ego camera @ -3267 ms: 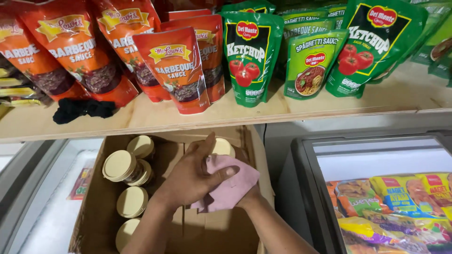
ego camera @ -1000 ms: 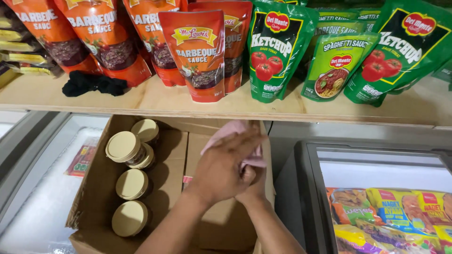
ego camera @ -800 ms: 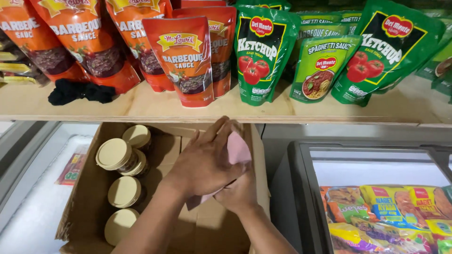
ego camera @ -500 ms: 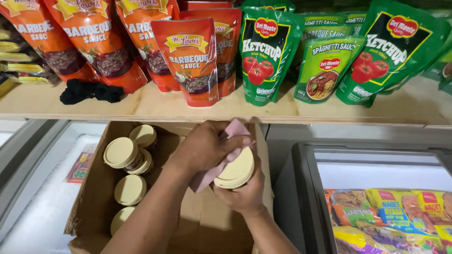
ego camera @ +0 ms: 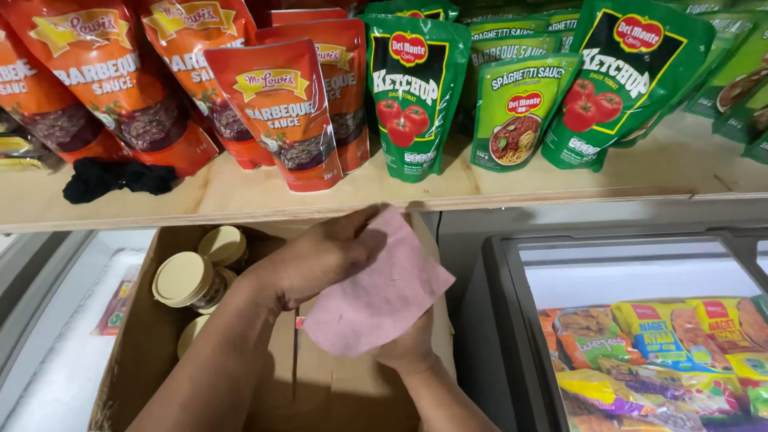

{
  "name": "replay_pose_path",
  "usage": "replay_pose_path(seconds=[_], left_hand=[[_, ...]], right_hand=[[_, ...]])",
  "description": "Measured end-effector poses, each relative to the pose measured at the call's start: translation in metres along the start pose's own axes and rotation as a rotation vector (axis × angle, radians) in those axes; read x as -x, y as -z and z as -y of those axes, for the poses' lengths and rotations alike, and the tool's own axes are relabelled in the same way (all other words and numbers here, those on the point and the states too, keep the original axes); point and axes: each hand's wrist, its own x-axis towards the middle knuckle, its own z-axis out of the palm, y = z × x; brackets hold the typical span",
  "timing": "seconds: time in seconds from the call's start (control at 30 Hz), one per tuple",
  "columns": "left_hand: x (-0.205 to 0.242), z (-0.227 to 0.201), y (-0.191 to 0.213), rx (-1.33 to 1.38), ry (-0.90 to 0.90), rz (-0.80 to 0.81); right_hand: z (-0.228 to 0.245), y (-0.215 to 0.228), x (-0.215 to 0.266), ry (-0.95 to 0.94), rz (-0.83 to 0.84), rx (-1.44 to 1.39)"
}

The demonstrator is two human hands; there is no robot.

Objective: The person wipes the lids of small cylindrical containers with a pink cloth. They repeatedly pick up containers from a cardboard box, wipe them, and place them onto a shelf above. The shelf also holds various packaged sauces.

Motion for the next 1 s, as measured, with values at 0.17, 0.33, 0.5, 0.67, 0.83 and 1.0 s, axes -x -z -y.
replay_pose_path(seconds=[0.17,0.33,0.5,0.67,0.83,1.0], left_hand=[[0.007,-0.021,0.011,-0.425,0.308,-0.102],[0.001,-0.006,0.030,-0.768,0.192,-0.132],[0.001,0.000,0.019,-0.905,-0.059,-0.285],[0.001,-0.005,-0.001,-0.760,-0.089,-0.264],[0.012,-0.019,-0.013,-0.717,-0.053,-0.157],[0.035,-0.020,-0.013,-0.972,0.009,-0.267]], right_hand=[[0.003,0.000,-0.005,0.027,0.034,0.086],[0.026,0.002,-0.019,0.000,0.039,0.116],[0.020,-0.001,-0.018,-0.025,0.142,0.151],[0.062,-0.004,-0.049,0.240,0.131,0.358],[0.069,-0.003,-0.058,0.103,0.163,0.259],[0.005,-0.007,-0.012,-0.112,0.068,0.285]])
